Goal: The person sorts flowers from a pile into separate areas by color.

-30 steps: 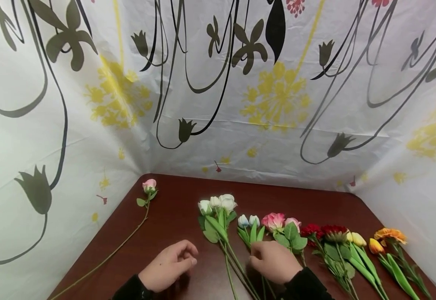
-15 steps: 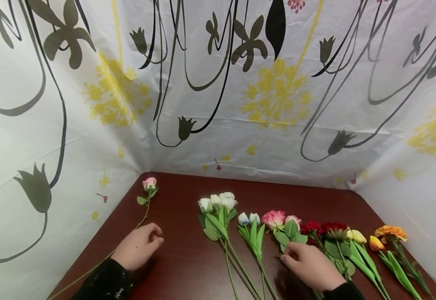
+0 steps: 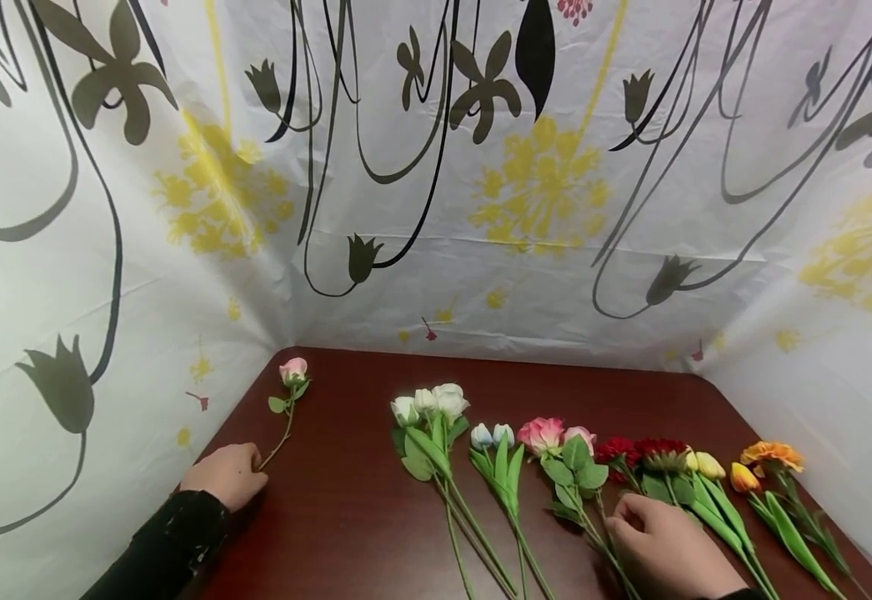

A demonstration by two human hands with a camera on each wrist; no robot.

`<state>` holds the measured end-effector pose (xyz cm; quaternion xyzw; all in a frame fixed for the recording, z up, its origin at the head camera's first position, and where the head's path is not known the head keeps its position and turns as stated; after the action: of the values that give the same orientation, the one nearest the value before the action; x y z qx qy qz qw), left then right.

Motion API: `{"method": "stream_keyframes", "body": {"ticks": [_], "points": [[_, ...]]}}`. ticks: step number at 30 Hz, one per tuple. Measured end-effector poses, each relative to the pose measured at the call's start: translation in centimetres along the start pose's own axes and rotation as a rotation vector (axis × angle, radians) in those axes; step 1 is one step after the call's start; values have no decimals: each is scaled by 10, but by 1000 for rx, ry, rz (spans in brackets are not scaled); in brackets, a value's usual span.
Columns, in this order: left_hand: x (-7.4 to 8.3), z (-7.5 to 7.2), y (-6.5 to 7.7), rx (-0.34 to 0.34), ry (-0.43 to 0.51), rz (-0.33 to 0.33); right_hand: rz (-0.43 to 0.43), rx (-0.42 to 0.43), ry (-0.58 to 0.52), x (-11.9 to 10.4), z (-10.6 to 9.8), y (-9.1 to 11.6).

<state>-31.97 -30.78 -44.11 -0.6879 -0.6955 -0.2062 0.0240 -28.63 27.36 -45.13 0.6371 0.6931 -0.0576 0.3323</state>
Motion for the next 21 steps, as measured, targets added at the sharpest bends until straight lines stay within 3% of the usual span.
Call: {"method": "stream_keyframes", "body": {"ticks": [9, 14, 21], "points": [[-12, 4, -6, -26, 27, 8, 6, 0, 2, 18, 1, 0], [-19, 6, -8, -30, 41, 8, -37, -21, -21, 20, 6, -4], [-18, 12, -7, -36, 56, 17, -125, -112, -99, 18, 15, -4]]}}
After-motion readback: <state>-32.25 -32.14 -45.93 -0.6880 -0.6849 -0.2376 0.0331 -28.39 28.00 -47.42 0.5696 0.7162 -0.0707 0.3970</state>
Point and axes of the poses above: each hand's wrist, its own y-axis away from the middle knuckle, its own z-axis out of the palm, x = y × z, the point moved 9 cm from there along -y, towards the middle knuckle, and after that the axes turned 13 degrees about -x, right-handed, at the moved point
